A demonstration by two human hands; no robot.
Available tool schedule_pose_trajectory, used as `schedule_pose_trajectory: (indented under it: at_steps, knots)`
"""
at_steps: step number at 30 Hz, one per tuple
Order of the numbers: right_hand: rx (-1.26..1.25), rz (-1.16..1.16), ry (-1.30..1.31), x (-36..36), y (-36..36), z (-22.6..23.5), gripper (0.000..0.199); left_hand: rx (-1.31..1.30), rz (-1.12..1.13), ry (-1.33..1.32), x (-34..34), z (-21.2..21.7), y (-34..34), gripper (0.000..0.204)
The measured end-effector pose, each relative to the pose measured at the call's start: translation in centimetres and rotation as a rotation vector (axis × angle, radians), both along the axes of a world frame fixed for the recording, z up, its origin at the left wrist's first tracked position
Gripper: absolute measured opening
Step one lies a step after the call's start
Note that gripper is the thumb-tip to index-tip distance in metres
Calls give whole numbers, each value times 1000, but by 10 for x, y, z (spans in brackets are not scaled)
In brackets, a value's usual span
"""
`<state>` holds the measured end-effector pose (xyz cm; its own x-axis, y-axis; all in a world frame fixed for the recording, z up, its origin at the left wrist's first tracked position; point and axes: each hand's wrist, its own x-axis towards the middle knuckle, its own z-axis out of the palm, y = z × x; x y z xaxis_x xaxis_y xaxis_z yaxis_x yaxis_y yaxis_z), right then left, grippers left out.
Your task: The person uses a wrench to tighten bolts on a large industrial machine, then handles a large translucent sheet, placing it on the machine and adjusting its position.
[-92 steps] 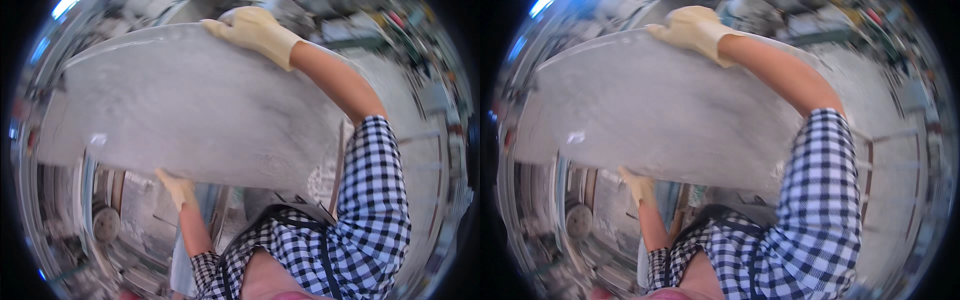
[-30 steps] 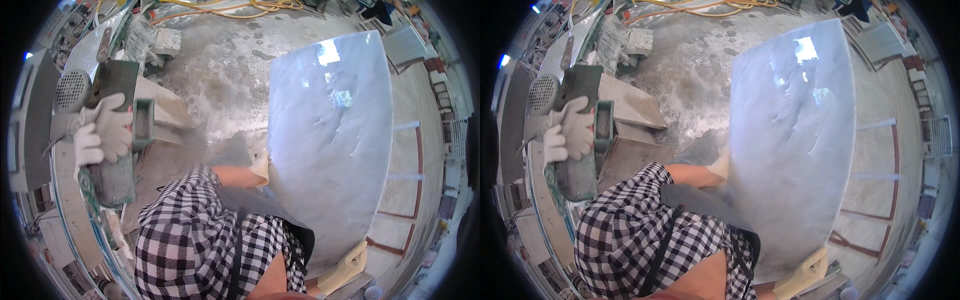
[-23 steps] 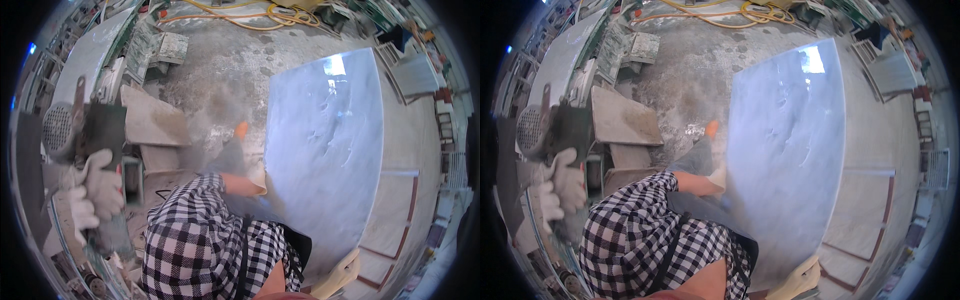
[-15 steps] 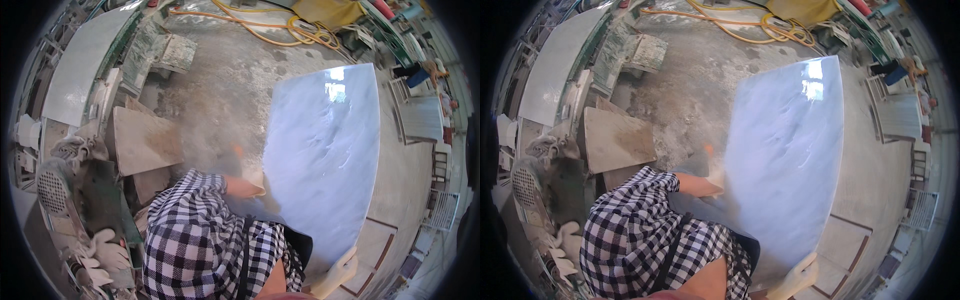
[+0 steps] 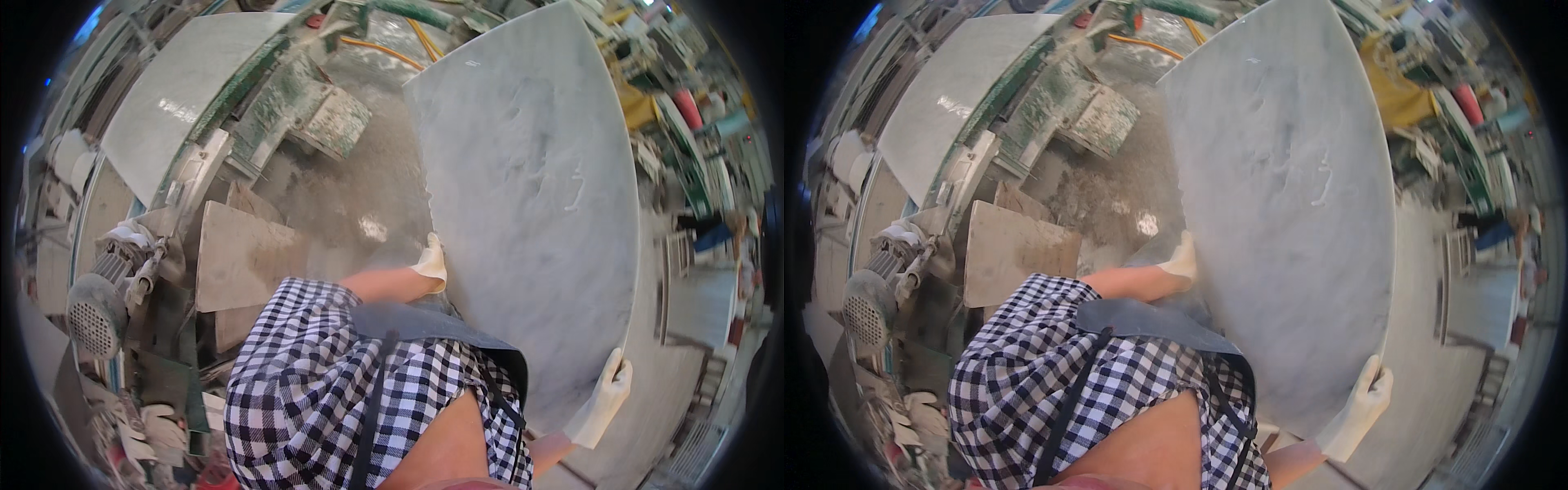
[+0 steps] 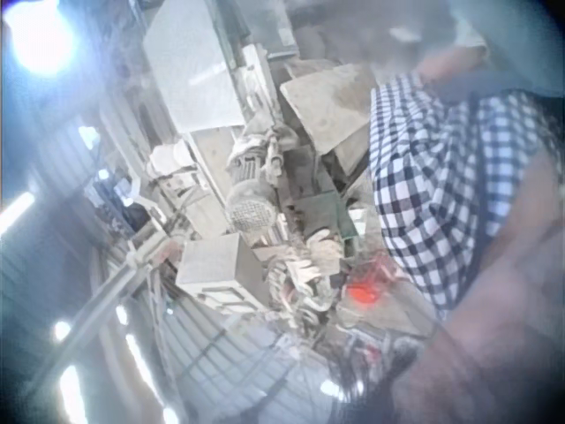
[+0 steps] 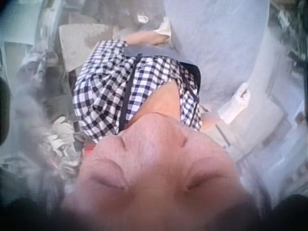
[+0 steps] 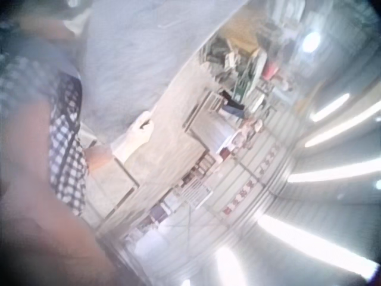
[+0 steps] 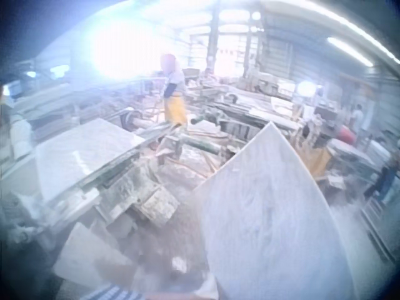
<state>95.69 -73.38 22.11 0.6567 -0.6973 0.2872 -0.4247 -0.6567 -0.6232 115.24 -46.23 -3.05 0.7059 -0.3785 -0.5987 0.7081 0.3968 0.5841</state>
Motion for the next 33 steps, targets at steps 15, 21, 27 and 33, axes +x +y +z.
schedule_pose_trajectory:
  at_steps: [15, 21, 27, 33]
  knots:
    - [-143, 575, -77, 459, -46, -11, 37, 31, 522, -67, 231, 25, 36, 79]
    - [63, 680, -195, 584, 32, -2, 37, -19, 631, -196, 335, 27, 97, 79]
    - [188, 494, -361, 685, 84, 106, 37, -49, 645, -556, 503, 130, 180, 79]
    - [113, 513, -492, 847, 112, 231, 53, -34, 847, -564, 632, 334, 239, 75]
